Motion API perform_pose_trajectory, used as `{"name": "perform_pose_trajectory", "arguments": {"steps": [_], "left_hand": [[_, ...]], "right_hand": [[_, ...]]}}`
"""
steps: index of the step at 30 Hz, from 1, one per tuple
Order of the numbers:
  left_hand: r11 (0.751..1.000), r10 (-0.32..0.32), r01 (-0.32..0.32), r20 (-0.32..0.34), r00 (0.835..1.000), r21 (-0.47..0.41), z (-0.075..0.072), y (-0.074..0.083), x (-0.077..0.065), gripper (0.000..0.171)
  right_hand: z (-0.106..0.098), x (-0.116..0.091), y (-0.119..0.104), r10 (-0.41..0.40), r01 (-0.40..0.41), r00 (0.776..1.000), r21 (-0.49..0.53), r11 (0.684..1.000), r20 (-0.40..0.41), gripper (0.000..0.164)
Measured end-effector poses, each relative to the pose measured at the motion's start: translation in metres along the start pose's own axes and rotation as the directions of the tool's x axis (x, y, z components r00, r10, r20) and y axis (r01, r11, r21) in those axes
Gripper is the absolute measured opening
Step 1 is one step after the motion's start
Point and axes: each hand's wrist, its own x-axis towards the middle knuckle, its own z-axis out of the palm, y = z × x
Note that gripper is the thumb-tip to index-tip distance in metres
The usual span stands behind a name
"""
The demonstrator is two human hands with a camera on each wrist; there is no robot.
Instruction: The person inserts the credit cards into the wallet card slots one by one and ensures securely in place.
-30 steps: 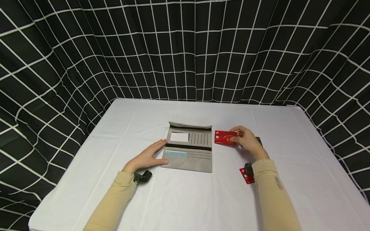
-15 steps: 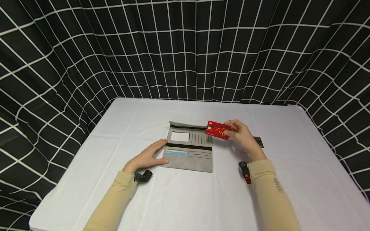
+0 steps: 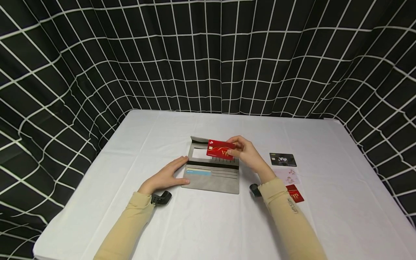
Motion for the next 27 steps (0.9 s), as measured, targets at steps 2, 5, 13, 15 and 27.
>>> {"name": "perform_pose_trajectory", "arguments": {"steps": [2, 5, 13, 15, 27], "left_hand": [[1.000, -0.002, 0.002, -0.001, 1.000, 0.002, 0.000, -0.001, 0.001, 0.089], [1.000, -0.006, 0.006, 0.001, 1.000, 0.007, 0.001, -0.002, 0.001, 0.089], [1.000, -0.004, 0.004, -0.004, 1.000, 0.001, 0.002, -0.002, 0.001, 0.090], [1.000, -0.002, 0.002, -0.003, 1.000, 0.002, 0.001, -0.002, 0.002, 0.090], [1.000, -0.023, 0.023, 0.000, 1.000, -0.003, 0.001, -0.002, 0.001, 0.089]], "right_hand": [[0.007, 0.002, -0.003, -0.006, 0.006, 1.000, 0.007, 1.000, 0.005, 0.034], [0.016, 0.007, -0.006, -0.011, 0.011, 1.000, 0.011, 1.000, 0.009, 0.032], [0.034, 0.018, -0.011, 0.008, -0.008, 1.000, -0.018, 1.000, -0.003, 0.028], [0.038, 0.019, -0.010, 0.016, -0.016, 1.000, -0.013, 1.000, 0.001, 0.028], [0.061, 0.028, 0.003, 0.117, -0.118, 0.993, 0.073, 0.990, 0.020, 0.028]]}}
